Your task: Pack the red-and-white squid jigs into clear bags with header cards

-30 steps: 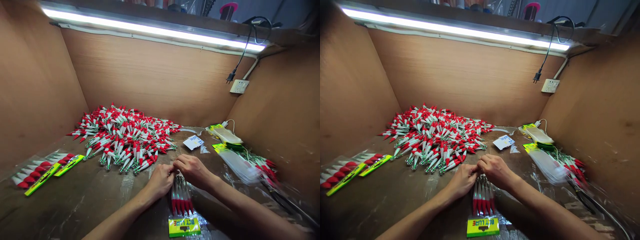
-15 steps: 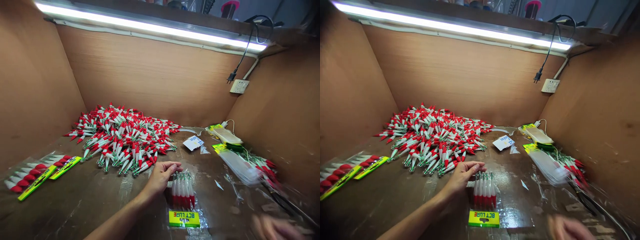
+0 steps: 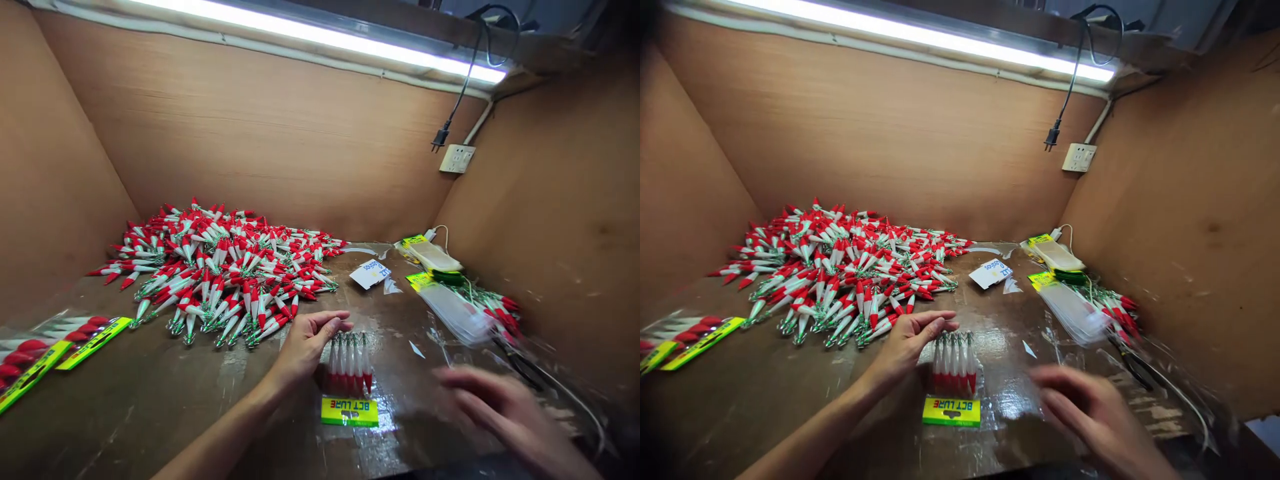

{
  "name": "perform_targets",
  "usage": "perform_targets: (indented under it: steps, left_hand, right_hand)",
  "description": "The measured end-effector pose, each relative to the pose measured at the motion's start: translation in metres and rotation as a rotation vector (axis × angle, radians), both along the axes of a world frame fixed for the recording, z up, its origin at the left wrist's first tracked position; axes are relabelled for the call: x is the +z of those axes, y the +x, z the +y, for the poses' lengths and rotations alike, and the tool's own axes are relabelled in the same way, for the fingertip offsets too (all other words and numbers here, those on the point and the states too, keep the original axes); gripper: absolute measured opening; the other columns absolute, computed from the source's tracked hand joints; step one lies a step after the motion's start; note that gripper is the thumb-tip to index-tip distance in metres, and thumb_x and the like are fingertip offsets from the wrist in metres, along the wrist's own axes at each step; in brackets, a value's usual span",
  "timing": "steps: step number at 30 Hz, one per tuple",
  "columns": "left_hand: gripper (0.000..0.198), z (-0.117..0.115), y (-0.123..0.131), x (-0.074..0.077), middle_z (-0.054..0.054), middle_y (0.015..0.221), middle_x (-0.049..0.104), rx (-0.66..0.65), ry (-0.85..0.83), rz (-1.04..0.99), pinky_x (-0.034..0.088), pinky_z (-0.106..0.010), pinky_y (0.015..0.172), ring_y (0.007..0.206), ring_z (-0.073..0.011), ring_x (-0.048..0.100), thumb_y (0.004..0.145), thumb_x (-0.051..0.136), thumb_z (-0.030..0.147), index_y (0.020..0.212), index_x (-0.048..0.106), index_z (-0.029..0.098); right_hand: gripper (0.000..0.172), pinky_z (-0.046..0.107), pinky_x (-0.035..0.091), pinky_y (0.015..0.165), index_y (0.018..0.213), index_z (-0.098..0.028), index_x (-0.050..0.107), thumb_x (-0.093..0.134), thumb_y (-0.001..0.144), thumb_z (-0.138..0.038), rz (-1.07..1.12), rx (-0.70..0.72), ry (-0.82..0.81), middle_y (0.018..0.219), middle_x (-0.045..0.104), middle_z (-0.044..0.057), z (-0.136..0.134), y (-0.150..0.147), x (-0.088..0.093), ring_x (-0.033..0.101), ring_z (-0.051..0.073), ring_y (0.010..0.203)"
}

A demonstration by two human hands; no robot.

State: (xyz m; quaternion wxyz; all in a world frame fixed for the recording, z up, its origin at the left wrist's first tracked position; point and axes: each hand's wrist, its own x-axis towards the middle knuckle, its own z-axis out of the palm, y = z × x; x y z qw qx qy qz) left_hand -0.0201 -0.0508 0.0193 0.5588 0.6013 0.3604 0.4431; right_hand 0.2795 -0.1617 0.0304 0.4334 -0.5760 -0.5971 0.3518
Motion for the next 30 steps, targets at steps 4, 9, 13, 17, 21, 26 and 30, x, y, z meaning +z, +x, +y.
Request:
perform_targets:
  steps: [4,9,13,17,21,26,30]
  left_hand:
    - [0.041,0.002,-0.004,0.001,-0.012,0.101,0.079,-0.017,0.061,0.013,0.050,-0.035,0.090,0.100,-0.0283,0.070,0.090,0.067,0.045,0.117,0.075,0.016]
    - [0.048,0.020,-0.018,-0.003,-0.013,0.103,0.078,0.036,0.009,0.135,0.050,-0.032,0.080,0.092,-0.0271,0.069,0.078,0.077,0.047,0.113,0.076,0.014]
    - [0.045,0.031,-0.024,-0.011,-0.008,0.083,0.077,-0.005,-0.043,0.270,0.044,-0.027,0.064,0.069,-0.0198,0.063,0.077,0.076,0.052,0.095,0.081,0.011]
    - [0.050,0.034,-0.022,-0.019,-0.007,0.071,0.072,-0.057,-0.089,0.275,0.038,-0.024,0.056,0.056,-0.0139,0.055,0.075,0.076,0.055,0.096,0.080,0.010]
    - [0.042,0.034,-0.020,-0.022,-0.006,0.069,0.072,-0.034,-0.014,0.321,0.038,-0.025,0.056,0.056,-0.0151,0.055,0.077,0.075,0.052,0.085,0.081,0.012]
    - [0.028,0.032,-0.019,-0.025,-0.007,0.079,0.076,0.035,0.161,0.424,0.043,-0.028,0.069,0.072,-0.0221,0.062,0.082,0.071,0.044,0.087,0.082,0.019]
    - [0.022,0.028,-0.020,-0.027,-0.008,0.087,0.076,0.040,0.263,0.480,0.044,-0.030,0.081,0.083,-0.0249,0.064,0.084,0.069,0.041,0.086,0.082,0.023]
  right_hand:
    - [0.044,0.035,0.052,0.074,0.122,-0.023,0.071,0.074,0.082,-0.042,-0.026,0.354,-0.014,0.100,0.074,0.008,0.080,-0.064,0.005,0.065,0.023,0.083]
    - [0.029,0.031,0.047,0.076,0.079,-0.015,0.078,0.079,0.077,-0.044,0.057,0.404,0.046,0.085,0.070,0.006,0.140,-0.100,-0.013,0.061,0.020,0.081]
    - [0.030,0.027,0.042,0.068,0.076,-0.016,0.080,0.081,0.073,-0.046,0.145,0.385,-0.042,0.076,0.066,0.003,0.140,-0.093,-0.026,0.056,0.016,0.072]
    - [0.034,0.026,0.039,0.061,0.076,-0.015,0.080,0.079,0.074,-0.048,0.178,0.413,-0.079,0.074,0.065,0.002,0.137,-0.090,-0.033,0.052,0.014,0.066]
    - [0.032,0.025,0.040,0.060,0.085,-0.014,0.081,0.075,0.077,-0.045,0.138,0.454,-0.115,0.073,0.069,0.003,0.141,-0.087,-0.037,0.054,0.014,0.062]
    - [0.016,0.028,0.047,0.072,0.091,-0.018,0.081,0.070,0.080,-0.024,-0.054,0.438,0.098,0.085,0.076,0.004,0.145,-0.083,-0.041,0.066,0.018,0.076]
    - [0.017,0.028,0.048,0.074,0.092,-0.020,0.080,0.064,0.086,-0.019,-0.194,0.496,0.262,0.087,0.077,0.005,0.144,-0.080,-0.045,0.069,0.019,0.078]
